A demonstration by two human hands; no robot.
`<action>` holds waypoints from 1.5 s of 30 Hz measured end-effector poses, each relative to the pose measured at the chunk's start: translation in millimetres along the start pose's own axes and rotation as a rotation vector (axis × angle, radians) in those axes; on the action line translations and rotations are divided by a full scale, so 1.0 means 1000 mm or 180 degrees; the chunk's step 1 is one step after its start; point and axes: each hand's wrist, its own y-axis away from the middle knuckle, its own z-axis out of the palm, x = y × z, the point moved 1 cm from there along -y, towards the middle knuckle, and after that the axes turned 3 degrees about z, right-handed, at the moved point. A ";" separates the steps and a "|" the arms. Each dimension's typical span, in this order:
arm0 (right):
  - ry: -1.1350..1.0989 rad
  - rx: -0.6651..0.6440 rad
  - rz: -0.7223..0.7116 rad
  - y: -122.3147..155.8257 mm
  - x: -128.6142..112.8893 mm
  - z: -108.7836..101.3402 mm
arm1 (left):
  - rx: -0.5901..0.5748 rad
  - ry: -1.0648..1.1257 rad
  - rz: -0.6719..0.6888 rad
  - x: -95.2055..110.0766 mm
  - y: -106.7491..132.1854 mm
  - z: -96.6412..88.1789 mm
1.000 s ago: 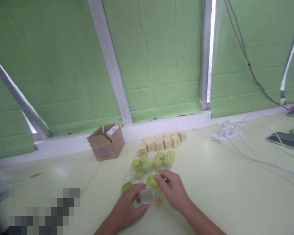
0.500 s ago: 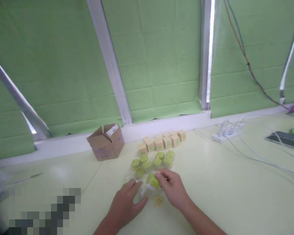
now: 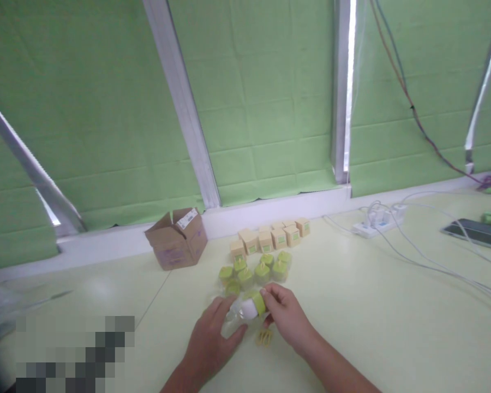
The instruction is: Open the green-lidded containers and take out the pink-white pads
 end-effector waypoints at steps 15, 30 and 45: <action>-0.0492 -0.0436 0.0191 0.008 0.014 0.018 | 0.0191 0.1193 -0.0072 0.030 -0.016 -0.027; 0.0027 -0.0757 0.0153 0.010 0.012 0.015 | -0.0110 0.2470 -0.0780 0.007 0.000 -0.006; 0.1086 -0.1060 -0.1280 0.030 -0.018 0.014 | -0.0400 0.3552 -0.0685 0.006 -0.007 -0.010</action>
